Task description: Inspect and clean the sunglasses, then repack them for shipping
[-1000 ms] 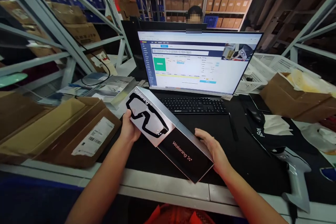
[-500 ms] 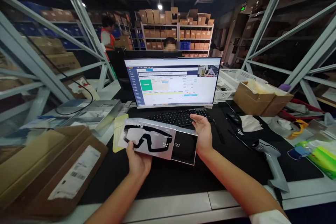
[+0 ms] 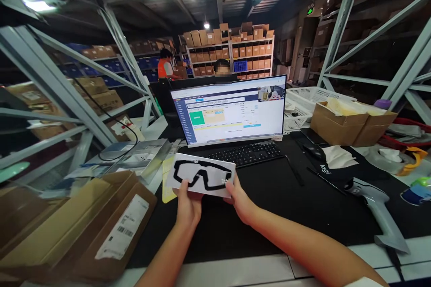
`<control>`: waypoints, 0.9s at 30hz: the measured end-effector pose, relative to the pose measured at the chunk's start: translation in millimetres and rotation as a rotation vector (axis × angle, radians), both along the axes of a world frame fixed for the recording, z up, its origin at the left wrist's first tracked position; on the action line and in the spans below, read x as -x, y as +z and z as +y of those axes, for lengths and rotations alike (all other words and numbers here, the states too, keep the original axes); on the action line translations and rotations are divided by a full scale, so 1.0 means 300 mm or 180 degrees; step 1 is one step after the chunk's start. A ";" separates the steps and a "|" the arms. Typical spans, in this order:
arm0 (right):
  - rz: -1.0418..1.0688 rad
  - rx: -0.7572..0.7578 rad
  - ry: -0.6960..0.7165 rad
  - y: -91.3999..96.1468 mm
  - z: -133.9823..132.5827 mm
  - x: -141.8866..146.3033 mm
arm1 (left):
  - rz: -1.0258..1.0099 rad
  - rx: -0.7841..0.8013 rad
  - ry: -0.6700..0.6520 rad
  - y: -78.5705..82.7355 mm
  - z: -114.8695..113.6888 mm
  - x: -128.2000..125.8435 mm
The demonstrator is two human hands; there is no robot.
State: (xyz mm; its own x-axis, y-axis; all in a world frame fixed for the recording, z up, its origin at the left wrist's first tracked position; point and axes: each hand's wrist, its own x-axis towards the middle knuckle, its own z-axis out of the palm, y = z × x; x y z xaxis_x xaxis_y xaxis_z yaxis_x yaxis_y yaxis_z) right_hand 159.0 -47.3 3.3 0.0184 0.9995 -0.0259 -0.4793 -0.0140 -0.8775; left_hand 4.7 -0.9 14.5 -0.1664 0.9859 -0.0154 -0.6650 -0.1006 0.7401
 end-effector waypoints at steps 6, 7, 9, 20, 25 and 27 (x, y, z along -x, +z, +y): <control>0.0788 0.1084 0.0185 0.042 -0.095 -0.105 | 0.0910 -0.1213 -0.0980 -0.079 -0.051 -0.004; 0.0714 0.1173 0.0460 0.046 -0.108 -0.118 | 0.1072 -0.1075 -0.1332 -0.092 -0.053 0.003; 0.0297 0.1253 0.0864 0.042 -0.130 -0.140 | 0.1351 -0.0648 -0.2042 -0.113 -0.060 0.015; -0.5122 0.1674 -0.2633 0.009 -0.489 -1.012 | 0.3090 -0.1203 -0.1060 -0.070 -0.076 -0.009; -0.4680 0.2505 -0.2017 -0.082 -0.625 -1.203 | 0.4026 -0.2633 -0.0096 -0.074 -0.066 -0.025; -0.4548 0.2272 -0.2048 -0.100 -0.636 -1.188 | 0.4118 -0.2806 0.0057 -0.072 -0.071 -0.027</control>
State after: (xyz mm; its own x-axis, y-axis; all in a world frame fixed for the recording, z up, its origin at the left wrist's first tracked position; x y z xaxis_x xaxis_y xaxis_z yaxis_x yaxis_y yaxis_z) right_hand 515.3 -238.2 -26.7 0.7823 0.6219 -0.0351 0.5301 -0.6943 -0.4868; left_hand 12.8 -22.3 -7.0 0.3790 0.6044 0.7008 0.3576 -0.7941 0.4915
